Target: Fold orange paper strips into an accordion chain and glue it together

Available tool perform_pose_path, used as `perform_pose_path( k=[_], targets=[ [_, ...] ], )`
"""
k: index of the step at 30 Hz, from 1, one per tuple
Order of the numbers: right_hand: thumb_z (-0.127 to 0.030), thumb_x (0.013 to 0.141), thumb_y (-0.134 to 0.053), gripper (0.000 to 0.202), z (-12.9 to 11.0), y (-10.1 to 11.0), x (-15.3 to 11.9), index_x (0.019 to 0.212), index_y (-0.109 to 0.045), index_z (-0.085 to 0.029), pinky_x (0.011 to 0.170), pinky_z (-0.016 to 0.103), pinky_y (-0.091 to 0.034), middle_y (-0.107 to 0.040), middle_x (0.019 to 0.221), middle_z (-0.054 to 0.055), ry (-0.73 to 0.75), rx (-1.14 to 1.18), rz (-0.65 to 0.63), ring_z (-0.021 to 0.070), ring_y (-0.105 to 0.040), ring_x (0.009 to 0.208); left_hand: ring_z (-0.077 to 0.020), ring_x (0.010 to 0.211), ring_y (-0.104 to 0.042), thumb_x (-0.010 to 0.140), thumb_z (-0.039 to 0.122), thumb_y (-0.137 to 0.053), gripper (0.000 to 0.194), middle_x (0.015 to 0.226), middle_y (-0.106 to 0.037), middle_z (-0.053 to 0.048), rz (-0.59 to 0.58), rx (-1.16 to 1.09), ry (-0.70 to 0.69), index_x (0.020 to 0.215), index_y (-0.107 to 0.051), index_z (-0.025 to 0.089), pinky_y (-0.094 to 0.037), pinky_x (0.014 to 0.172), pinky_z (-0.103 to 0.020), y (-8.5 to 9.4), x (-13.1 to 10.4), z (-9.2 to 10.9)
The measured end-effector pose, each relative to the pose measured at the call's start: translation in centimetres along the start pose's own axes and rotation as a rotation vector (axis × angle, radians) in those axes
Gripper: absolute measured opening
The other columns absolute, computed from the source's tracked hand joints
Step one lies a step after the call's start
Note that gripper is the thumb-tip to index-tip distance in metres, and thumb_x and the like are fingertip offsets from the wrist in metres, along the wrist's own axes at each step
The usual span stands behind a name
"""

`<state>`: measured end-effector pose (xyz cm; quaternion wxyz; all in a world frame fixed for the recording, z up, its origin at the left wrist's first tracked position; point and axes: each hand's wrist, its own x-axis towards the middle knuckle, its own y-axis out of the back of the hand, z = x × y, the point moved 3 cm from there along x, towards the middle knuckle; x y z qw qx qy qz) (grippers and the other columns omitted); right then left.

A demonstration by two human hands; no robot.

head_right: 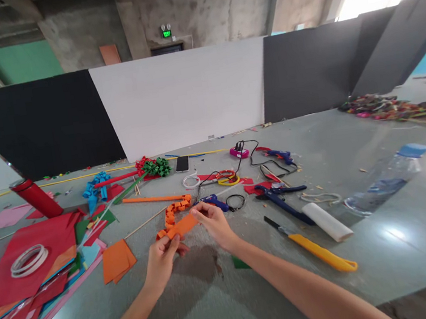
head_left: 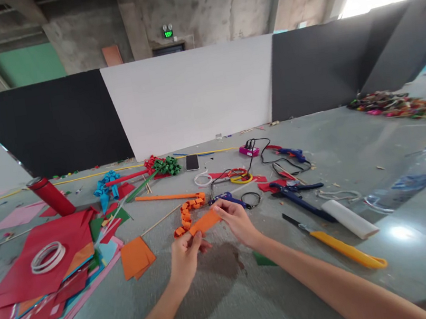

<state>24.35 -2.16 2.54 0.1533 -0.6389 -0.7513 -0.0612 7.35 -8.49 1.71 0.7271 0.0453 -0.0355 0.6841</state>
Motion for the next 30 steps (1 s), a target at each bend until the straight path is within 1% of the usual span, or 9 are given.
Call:
perform_pose_path(
  k=[4,7,8,13,16,20,23,27,30],
  targets=[
    [-0.05,0.073,-0.077,0.043,0.1,-2.1,-1.3,0.099,-0.066,-0.018,0.06,0.025,-0.043,-0.063,0.083,0.003,-0.058,0.103,-0.11,0.0146,-0.054,0.066,-0.0182,0.057,-0.065,0.085,0.052,-0.062,0.04,0.067,-0.074,-0.008,0.025,-0.048,-0.013,0.083,-0.07,0.013,-0.051,0.06,-0.028,-0.4,-0.4,0.2],
    [-0.055,0.08,-0.069,0.037,0.7,-3.9,-2.5,0.079,-0.063,-0.018,0.052,0.027,-0.042,-0.055,0.059,-0.002,-0.135,0.119,-0.309,0.0131,-0.048,0.05,-0.0189,0.06,-0.067,0.086,0.051,-0.062,0.039,0.068,-0.074,-0.007,-0.002,-0.023,-0.023,0.084,-0.072,0.014,-0.052,0.062,-0.028,-0.6,-0.6,0.2],
    [-0.056,0.083,-0.065,0.039,0.9,-4.0,-2.6,0.072,-0.06,-0.019,0.05,0.026,-0.041,-0.051,0.054,-0.003,-0.13,0.079,-0.314,0.0127,-0.046,0.049,-0.0192,0.061,-0.067,0.087,0.05,-0.062,0.038,0.069,-0.074,-0.007,-0.013,-0.014,-0.022,0.084,-0.072,0.014,-0.053,0.063,-0.028,-0.7,-0.7,0.2],
    [-0.061,0.085,-0.057,0.051,1.3,-1.5,-1.1,0.057,-0.049,-0.019,0.049,0.023,-0.031,-0.042,0.052,-0.004,-0.023,-0.225,-0.128,0.0099,-0.036,0.05,-0.0201,0.067,-0.069,0.089,0.048,-0.059,0.037,0.072,-0.075,-0.008,-0.012,0.005,-0.022,0.084,-0.072,0.014,-0.053,0.069,-0.029,-0.9,-0.8,0.3],
    [-0.066,0.086,-0.052,0.055,0.8,0.4,0.4,0.058,-0.047,-0.019,0.046,0.024,-0.025,-0.038,0.051,-0.004,-0.025,-0.189,-0.052,0.0091,-0.031,0.047,-0.0204,0.067,-0.069,0.089,0.048,-0.059,0.038,0.073,-0.076,-0.009,0.018,0.006,-0.015,0.083,-0.072,0.013,-0.053,0.07,-0.029,-0.7,-0.7,0.3],
    [-0.067,0.086,-0.053,0.053,-0.6,3.0,2.0,0.067,-0.058,-0.018,0.045,0.024,-0.023,-0.032,0.051,-0.006,0.002,-0.012,0.135,0.009,-0.029,0.044,-0.0187,0.065,-0.067,0.086,0.049,-0.062,0.04,0.077,-0.076,-0.01,0.1,0.002,-0.011,0.076,-0.074,0.013,-0.052,0.069,-0.029,0.5,-0.2,0.1],
    [-0.065,0.087,-0.053,0.051,-1.3,4.7,2.7,0.069,-0.061,-0.018,0.046,0.025,-0.024,-0.033,0.051,-0.006,0.038,-0.035,0.232,0.0097,-0.03,0.044,-0.0178,0.062,-0.066,0.084,0.049,-0.064,0.039,0.077,-0.076,-0.01,0.156,-0.078,0.026,0.08,-0.075,0.012,-0.053,0.068,-0.03,1.5,0.5,-0.6],
    [-0.059,0.095,-0.04,0.052,-1.6,6.4,2.8,0.078,-0.065,-0.017,0.054,0.027,-0.035,-0.048,0.06,0.0,0.13,-0.444,0.335,0.0147,-0.045,0.055,-0.0169,0.061,-0.065,0.082,0.048,-0.066,0.038,0.082,-0.077,-0.012,0.195,-0.18,0.049,0.08,-0.074,0.011,-0.053,0.066,-0.03,2.0,1.2,-1.5],
    [-0.053,0.095,-0.042,0.043,-1.4,6.4,2.6,0.095,-0.065,-0.017,0.08,0.034,-0.043,-0.063,0.087,0.009,0.187,-0.911,0.297,0.0231,-0.057,0.086,-0.0169,0.063,-0.065,0.083,0.048,-0.065,0.038,0.08,-0.076,-0.012,0.241,-0.236,0.04,0.082,-0.073,0.01,-0.054,0.066,-0.03,2.1,1.3,-2.0]
  ],
)
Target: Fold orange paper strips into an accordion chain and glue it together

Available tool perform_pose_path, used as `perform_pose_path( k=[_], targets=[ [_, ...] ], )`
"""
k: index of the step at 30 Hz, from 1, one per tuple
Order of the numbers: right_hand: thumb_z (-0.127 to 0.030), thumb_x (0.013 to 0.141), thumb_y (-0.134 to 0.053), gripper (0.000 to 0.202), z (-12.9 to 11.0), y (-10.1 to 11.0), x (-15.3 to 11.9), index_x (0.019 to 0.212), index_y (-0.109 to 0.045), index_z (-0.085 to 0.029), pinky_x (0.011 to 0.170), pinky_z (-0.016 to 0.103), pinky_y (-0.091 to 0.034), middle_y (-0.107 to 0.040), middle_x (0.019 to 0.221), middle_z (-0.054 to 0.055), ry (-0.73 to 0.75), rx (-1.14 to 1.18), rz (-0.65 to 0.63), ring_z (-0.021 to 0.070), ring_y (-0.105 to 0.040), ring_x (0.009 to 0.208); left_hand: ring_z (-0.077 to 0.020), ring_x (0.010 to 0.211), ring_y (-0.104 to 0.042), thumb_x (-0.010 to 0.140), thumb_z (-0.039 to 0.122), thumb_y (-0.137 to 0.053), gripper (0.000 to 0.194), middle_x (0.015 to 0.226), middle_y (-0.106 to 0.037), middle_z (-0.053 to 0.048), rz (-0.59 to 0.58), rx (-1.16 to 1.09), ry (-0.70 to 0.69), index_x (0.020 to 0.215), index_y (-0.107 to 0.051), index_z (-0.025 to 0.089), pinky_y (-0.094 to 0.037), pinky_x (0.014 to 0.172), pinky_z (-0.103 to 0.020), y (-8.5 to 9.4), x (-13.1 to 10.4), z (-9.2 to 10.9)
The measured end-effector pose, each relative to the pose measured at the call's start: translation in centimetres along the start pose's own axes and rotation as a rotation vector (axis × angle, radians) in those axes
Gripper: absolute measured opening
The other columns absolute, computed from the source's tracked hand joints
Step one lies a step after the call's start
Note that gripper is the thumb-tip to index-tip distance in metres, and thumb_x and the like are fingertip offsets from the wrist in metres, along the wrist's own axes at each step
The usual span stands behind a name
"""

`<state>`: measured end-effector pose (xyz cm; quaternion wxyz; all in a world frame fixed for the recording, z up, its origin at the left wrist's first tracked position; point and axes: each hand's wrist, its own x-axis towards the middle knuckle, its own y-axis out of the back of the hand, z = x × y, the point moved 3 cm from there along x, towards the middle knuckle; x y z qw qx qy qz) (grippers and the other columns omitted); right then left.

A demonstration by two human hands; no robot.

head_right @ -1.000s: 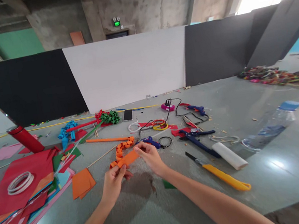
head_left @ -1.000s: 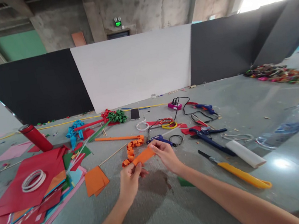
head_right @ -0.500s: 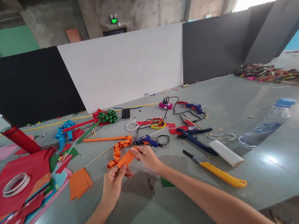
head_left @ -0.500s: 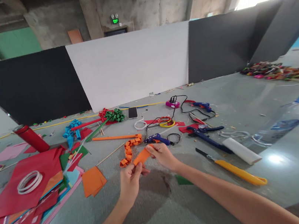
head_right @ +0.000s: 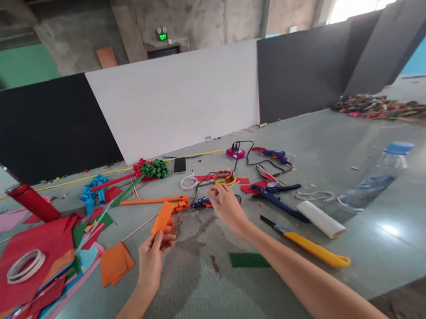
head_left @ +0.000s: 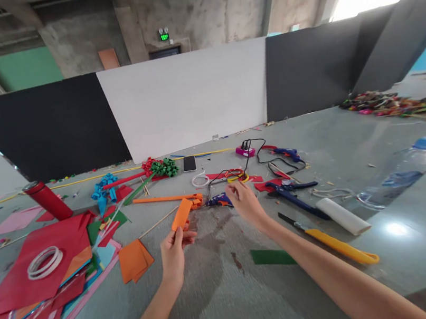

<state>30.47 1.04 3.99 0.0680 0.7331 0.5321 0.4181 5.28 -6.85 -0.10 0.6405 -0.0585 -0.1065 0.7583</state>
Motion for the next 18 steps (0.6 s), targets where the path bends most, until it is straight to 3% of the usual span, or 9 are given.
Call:
perform_pose_path(
  k=[2,5,12,18],
  targets=[
    [-0.053,0.091,-0.049,0.04,0.2,-0.4,-0.3,0.102,-0.064,-0.017,0.091,0.04,-0.04,-0.063,0.104,0.013,0.005,-0.255,-0.071,0.0285,-0.055,0.103,-0.0171,0.064,-0.066,0.083,0.048,-0.065,0.038,0.079,-0.075,-0.012,0.019,-0.007,-0.011,0.081,-0.072,0.01,-0.054,0.067,-0.03,0.1,0.0,-0.1],
    [-0.052,0.088,-0.057,0.042,0.7,-1.3,-0.8,0.106,-0.063,-0.016,0.094,0.042,-0.038,-0.064,0.11,0.015,-0.037,-0.444,-0.208,0.0314,-0.055,0.109,-0.0165,0.062,-0.066,0.082,0.048,-0.066,0.036,0.078,-0.075,-0.011,0.044,-0.005,-0.038,0.08,-0.066,0.012,-0.054,0.067,-0.031,0.2,0.0,0.0],
    [-0.051,0.09,-0.056,0.042,1.5,-2.2,-0.9,0.107,-0.062,-0.014,0.092,0.035,-0.039,-0.067,0.108,0.016,-0.099,-0.503,-0.349,0.0306,-0.059,0.109,-0.0141,0.057,-0.062,0.079,0.043,-0.071,0.031,0.073,-0.073,-0.007,0.092,-0.006,-0.036,0.08,-0.063,0.013,-0.052,0.063,-0.03,0.4,-0.1,1.0],
    [-0.05,0.09,-0.055,0.041,1.5,-2.2,-0.7,0.107,-0.063,-0.013,0.088,0.034,-0.04,-0.068,0.107,0.016,-0.105,-0.496,-0.362,0.03,-0.061,0.105,-0.013,0.057,-0.059,0.077,0.042,-0.073,0.031,0.069,-0.071,-0.006,0.097,0.031,-0.047,0.071,-0.065,0.013,-0.05,0.061,-0.028,0.5,0.1,1.2]
  ],
)
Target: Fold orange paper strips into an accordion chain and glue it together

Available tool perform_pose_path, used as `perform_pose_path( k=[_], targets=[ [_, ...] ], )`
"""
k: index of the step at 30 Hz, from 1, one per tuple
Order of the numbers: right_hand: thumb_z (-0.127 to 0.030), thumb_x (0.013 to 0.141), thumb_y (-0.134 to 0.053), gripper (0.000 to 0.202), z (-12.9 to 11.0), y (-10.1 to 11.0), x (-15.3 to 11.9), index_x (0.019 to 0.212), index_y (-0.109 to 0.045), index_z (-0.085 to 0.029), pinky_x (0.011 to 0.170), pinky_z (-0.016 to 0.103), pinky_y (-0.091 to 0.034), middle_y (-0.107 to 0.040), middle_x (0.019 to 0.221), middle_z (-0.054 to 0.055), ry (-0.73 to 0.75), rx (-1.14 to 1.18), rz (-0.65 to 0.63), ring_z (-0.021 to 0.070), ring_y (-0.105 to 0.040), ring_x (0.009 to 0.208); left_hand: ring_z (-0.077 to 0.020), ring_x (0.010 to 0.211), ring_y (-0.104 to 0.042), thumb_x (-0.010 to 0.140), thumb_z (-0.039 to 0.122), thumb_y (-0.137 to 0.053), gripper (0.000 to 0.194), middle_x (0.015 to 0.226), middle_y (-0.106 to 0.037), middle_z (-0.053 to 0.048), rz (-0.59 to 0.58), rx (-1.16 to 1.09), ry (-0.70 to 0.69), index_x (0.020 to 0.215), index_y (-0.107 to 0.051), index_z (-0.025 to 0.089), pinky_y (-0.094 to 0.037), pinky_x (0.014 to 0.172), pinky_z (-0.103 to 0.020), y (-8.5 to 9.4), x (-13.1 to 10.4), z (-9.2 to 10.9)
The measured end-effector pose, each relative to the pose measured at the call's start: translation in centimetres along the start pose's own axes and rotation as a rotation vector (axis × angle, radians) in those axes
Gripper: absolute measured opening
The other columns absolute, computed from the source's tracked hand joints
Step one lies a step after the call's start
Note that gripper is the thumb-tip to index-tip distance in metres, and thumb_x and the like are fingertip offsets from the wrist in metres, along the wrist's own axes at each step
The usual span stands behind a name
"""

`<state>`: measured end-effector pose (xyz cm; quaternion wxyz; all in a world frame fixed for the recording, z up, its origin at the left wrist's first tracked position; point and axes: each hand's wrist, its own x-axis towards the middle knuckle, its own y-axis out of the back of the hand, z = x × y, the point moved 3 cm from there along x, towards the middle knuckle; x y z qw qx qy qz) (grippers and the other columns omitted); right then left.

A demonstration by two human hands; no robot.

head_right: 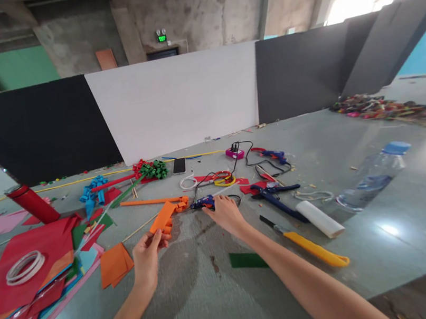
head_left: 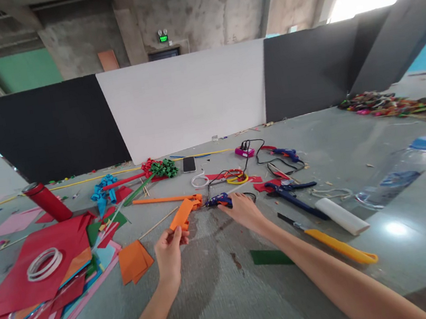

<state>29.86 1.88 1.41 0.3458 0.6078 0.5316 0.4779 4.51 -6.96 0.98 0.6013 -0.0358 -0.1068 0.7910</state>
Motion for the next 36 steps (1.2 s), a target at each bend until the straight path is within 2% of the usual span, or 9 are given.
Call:
perform_pose_path(
  k=[5,14,17,21,25,30,33,36],
  targets=[
    [-0.044,0.089,-0.056,0.036,-0.3,0.7,-0.2,0.106,-0.063,-0.012,0.082,0.032,-0.042,-0.07,0.103,0.016,-0.029,0.077,0.034,0.0288,-0.064,0.098,-0.0131,0.058,-0.06,0.077,0.043,-0.073,0.031,0.071,-0.072,-0.007,0.007,0.002,0.001,0.072,-0.068,0.012,-0.051,0.063,-0.028,0.1,0.1,-0.1],
    [-0.044,0.09,-0.055,0.036,-0.2,1.0,-0.3,0.108,-0.062,-0.013,0.08,0.031,-0.044,-0.07,0.104,0.016,-0.042,0.108,0.079,0.0286,-0.065,0.098,-0.0138,0.058,-0.06,0.078,0.042,-0.072,0.03,0.07,-0.072,-0.007,0.008,0.005,-0.016,0.071,-0.069,0.013,-0.051,0.063,-0.028,0.1,0.0,-0.1],
    [-0.044,0.092,-0.053,0.037,-0.2,0.9,-0.3,0.109,-0.061,-0.012,0.079,0.031,-0.044,-0.07,0.104,0.016,-0.046,0.101,0.072,0.0291,-0.066,0.098,-0.0142,0.059,-0.06,0.078,0.043,-0.071,0.031,0.071,-0.072,-0.007,0.011,0.012,-0.021,0.073,-0.069,0.013,-0.051,0.063,-0.028,0.2,0.0,-0.1],
    [-0.046,0.093,-0.05,0.039,0.0,1.1,-0.3,0.112,-0.058,-0.013,0.07,0.031,-0.043,-0.072,0.096,0.015,-0.096,0.098,0.042,0.0289,-0.069,0.088,-0.0143,0.057,-0.06,0.077,0.044,-0.072,0.032,0.07,-0.072,-0.007,0.024,0.006,-0.025,0.072,-0.069,0.013,-0.052,0.062,-0.028,0.2,0.0,-0.1],
    [-0.052,0.092,-0.049,0.042,0.5,1.8,0.0,0.112,-0.054,-0.016,0.068,0.03,-0.041,-0.072,0.089,0.012,-0.169,0.107,0.092,0.029,-0.069,0.085,-0.0135,0.057,-0.06,0.076,0.043,-0.073,0.031,0.068,-0.071,-0.006,0.028,0.0,-0.014,0.07,-0.068,0.013,-0.051,0.062,-0.027,0.2,0.0,0.0],
    [-0.045,0.09,-0.052,0.046,0.8,2.1,0.1,0.123,-0.043,-0.014,0.069,0.031,-0.041,-0.071,0.097,0.012,-0.172,0.19,0.145,0.028,-0.069,0.086,-0.0136,0.058,-0.06,0.076,0.045,-0.073,0.033,0.069,-0.071,-0.006,0.028,0.006,-0.009,0.071,-0.068,0.013,-0.051,0.061,-0.027,0.2,0.0,-0.1],
    [-0.045,0.088,-0.053,0.048,0.5,2.0,0.0,0.124,-0.043,-0.015,0.072,0.032,-0.042,-0.07,0.098,0.011,-0.156,0.238,0.167,0.0275,-0.068,0.086,-0.0141,0.057,-0.06,0.075,0.047,-0.073,0.035,0.07,-0.071,-0.007,0.028,0.014,-0.016,0.071,-0.068,0.013,-0.051,0.061,-0.027,0.3,0.1,-0.2],
    [-0.051,0.085,-0.055,0.05,0.3,2.2,-0.2,0.122,-0.046,-0.018,0.072,0.032,-0.042,-0.07,0.094,0.009,-0.157,0.328,0.206,0.0266,-0.067,0.083,-0.0147,0.06,-0.062,0.075,0.048,-0.073,0.035,0.072,-0.072,-0.008,0.012,0.022,-0.018,0.075,-0.069,0.013,-0.052,0.064,-0.028,0.3,0.2,-0.4]
  ],
)
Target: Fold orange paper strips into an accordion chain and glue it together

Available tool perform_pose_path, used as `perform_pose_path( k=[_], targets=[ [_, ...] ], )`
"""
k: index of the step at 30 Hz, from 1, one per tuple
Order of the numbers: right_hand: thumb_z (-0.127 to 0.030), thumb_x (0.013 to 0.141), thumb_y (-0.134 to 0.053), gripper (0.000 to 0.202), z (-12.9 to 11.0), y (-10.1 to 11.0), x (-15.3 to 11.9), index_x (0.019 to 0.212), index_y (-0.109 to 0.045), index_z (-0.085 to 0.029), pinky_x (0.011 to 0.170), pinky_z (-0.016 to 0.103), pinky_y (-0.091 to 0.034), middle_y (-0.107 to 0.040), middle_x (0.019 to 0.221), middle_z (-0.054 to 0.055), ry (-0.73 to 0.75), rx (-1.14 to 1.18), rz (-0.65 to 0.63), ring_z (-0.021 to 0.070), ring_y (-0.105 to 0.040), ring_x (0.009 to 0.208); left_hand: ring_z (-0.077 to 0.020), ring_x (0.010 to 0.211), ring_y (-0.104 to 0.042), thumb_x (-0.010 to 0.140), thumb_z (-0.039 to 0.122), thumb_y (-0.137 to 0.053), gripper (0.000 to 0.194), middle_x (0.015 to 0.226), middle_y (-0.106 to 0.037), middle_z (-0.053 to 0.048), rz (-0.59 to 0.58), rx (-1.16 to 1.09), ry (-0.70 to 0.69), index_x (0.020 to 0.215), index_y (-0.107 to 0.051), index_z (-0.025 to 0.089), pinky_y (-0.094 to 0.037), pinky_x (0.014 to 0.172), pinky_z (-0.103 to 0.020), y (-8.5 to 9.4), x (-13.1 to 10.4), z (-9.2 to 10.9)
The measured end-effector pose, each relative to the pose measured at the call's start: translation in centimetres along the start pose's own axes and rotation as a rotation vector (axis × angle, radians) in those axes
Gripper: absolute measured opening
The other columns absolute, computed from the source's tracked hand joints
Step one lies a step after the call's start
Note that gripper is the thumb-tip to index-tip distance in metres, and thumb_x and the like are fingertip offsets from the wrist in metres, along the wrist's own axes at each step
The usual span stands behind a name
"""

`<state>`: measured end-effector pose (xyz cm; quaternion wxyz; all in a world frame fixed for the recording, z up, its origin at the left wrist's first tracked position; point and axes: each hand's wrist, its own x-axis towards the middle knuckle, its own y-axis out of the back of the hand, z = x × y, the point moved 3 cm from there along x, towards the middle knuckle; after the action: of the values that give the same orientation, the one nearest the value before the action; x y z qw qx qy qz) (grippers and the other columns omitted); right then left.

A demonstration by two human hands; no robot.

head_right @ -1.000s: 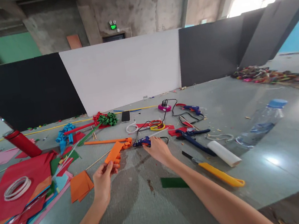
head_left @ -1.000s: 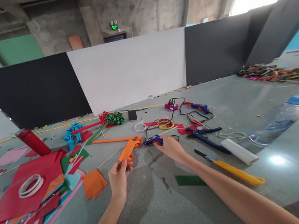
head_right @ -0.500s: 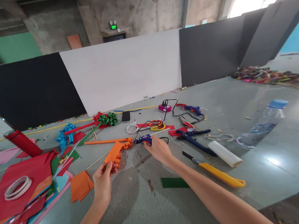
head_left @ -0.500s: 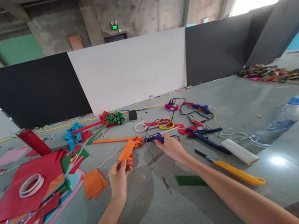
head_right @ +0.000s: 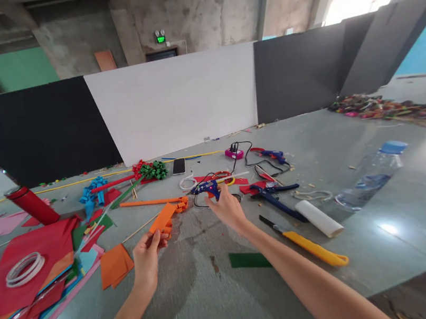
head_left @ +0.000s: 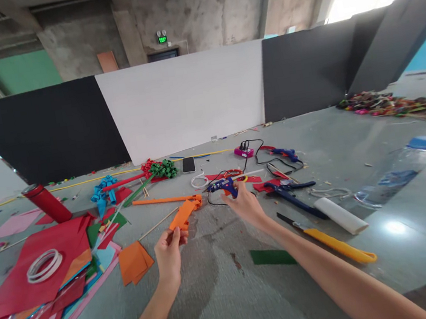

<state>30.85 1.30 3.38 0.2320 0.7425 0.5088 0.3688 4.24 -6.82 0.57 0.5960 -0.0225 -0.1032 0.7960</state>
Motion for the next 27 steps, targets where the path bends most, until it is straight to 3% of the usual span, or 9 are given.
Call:
perform_pose_path(
  k=[6,19,27],
  targets=[
    [-0.06,0.077,-0.062,0.048,-0.8,0.8,-0.2,0.106,-0.058,-0.022,0.068,0.03,-0.041,-0.069,0.088,0.004,0.018,0.219,0.045,0.0229,-0.063,0.077,-0.015,0.062,-0.063,0.076,0.047,-0.073,0.034,0.073,-0.072,-0.007,-0.019,0.015,-0.026,0.076,-0.07,0.013,-0.053,0.065,-0.028,0.1,0.2,-0.3],
    [-0.055,0.082,-0.057,0.041,-2.2,1.4,-1.3,0.097,-0.063,-0.016,0.057,0.025,-0.034,-0.059,0.065,-0.001,0.155,0.312,0.109,0.0141,-0.045,0.055,-0.0141,0.059,-0.059,0.074,0.049,-0.073,0.037,0.069,-0.071,-0.006,-0.019,0.003,0.016,0.069,-0.069,0.013,-0.05,0.063,-0.027,-0.2,-0.2,0.3],
    [-0.05,0.084,-0.06,0.036,-2.9,1.1,-2.1,0.098,-0.063,-0.017,0.06,0.024,-0.038,-0.065,0.074,0.001,0.277,0.287,0.105,0.0155,-0.054,0.061,-0.0137,0.055,-0.059,0.073,0.047,-0.073,0.035,0.07,-0.073,-0.008,-0.053,0.047,0.062,0.072,-0.073,0.012,-0.049,0.06,-0.027,-0.3,0.1,-0.2]
  ],
)
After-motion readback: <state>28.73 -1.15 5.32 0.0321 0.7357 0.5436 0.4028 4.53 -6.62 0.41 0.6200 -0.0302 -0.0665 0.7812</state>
